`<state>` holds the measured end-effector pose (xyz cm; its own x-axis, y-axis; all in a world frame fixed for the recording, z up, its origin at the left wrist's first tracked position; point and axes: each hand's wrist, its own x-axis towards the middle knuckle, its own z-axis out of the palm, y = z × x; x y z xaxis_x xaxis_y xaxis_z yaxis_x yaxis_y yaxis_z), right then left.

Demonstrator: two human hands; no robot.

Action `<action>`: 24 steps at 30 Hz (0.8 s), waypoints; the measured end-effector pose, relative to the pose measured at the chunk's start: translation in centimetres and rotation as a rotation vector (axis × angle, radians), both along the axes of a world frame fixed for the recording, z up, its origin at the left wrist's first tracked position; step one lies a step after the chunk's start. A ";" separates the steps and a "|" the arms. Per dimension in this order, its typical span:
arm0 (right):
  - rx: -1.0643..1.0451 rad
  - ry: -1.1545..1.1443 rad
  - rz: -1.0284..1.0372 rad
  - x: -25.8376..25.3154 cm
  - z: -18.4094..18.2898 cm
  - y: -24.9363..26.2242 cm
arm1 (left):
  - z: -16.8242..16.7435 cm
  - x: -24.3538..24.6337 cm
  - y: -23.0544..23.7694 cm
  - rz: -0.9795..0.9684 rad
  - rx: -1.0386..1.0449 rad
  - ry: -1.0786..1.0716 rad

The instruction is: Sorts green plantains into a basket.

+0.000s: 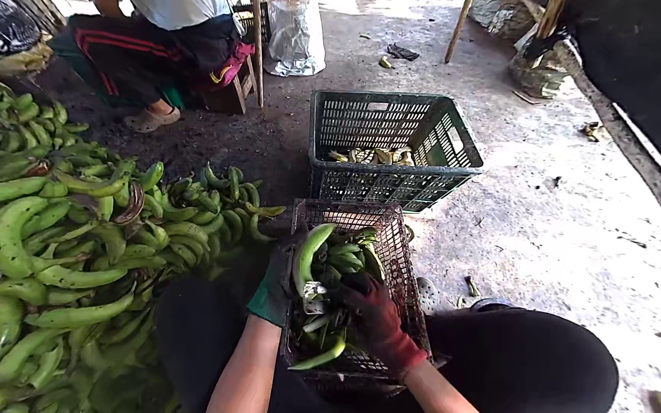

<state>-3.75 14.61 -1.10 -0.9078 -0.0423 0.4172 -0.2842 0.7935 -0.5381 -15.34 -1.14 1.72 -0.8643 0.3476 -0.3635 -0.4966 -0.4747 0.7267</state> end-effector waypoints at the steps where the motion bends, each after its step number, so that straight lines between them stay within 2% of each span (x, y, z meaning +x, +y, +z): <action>1: 0.011 0.020 -0.012 -0.3 0.0 -0.4 | 0.0 0.3 0.1 -0.042 -0.023 -0.007; 5: -0.114 -0.187 -0.303 -4.8 -0.2 -0.2 | -1.3 0.7 0.5 -0.041 -0.082 0.026; 6: -0.211 -0.279 -0.379 -5.7 -0.6 0.7 | -1.0 0.8 0.4 -0.014 -0.037 0.018; 8: -0.610 -0.358 -0.451 -6.1 -1.2 3.1 | 0.4 1.2 -0.4 -0.007 0.056 0.027; 10: -0.956 -0.327 -0.429 -5.2 -0.8 4.4 | 1.2 0.9 -0.7 0.004 0.133 0.007; 11: -1.035 -0.344 -0.357 -4.2 -0.5 4.8 | 1.1 0.8 -0.9 -0.002 0.152 -0.006; 13: -1.026 -0.453 -0.280 -1.8 0.3 5.2 | 1.5 1.0 -0.8 0.006 0.114 0.011; 15: -1.012 -0.527 -0.286 -0.1 1.2 5.8 | 4.1 0.6 0.2 0.081 -0.032 0.200; 17: -1.099 -0.520 -0.297 0.8 1.5 6.3 | 8.3 -1.1 2.5 0.275 -0.181 0.529; 20: -1.182 -0.472 -0.332 1.4 1.2 6.8 | 12.6 -9.3 8.3 0.446 -0.204 1.092; 21: -1.207 -0.451 -0.363 1.4 1.4 7.0 | 12.7 -11.9 10.2 0.419 -0.343 1.168; 22: -1.235 -0.425 -0.388 1.3 1.7 7.3 | 12.0 -13.1 11.3 0.325 -0.543 1.143; 23: -1.258 -0.401 -0.409 1.3 2.0 7.7 | 10.3 -13.2 12.0 0.178 -0.748 1.086; 24: -1.276 -0.378 -0.418 1.4 1.8 8.1 | 7.3 -12.5 12.2 -0.019 -0.919 1.014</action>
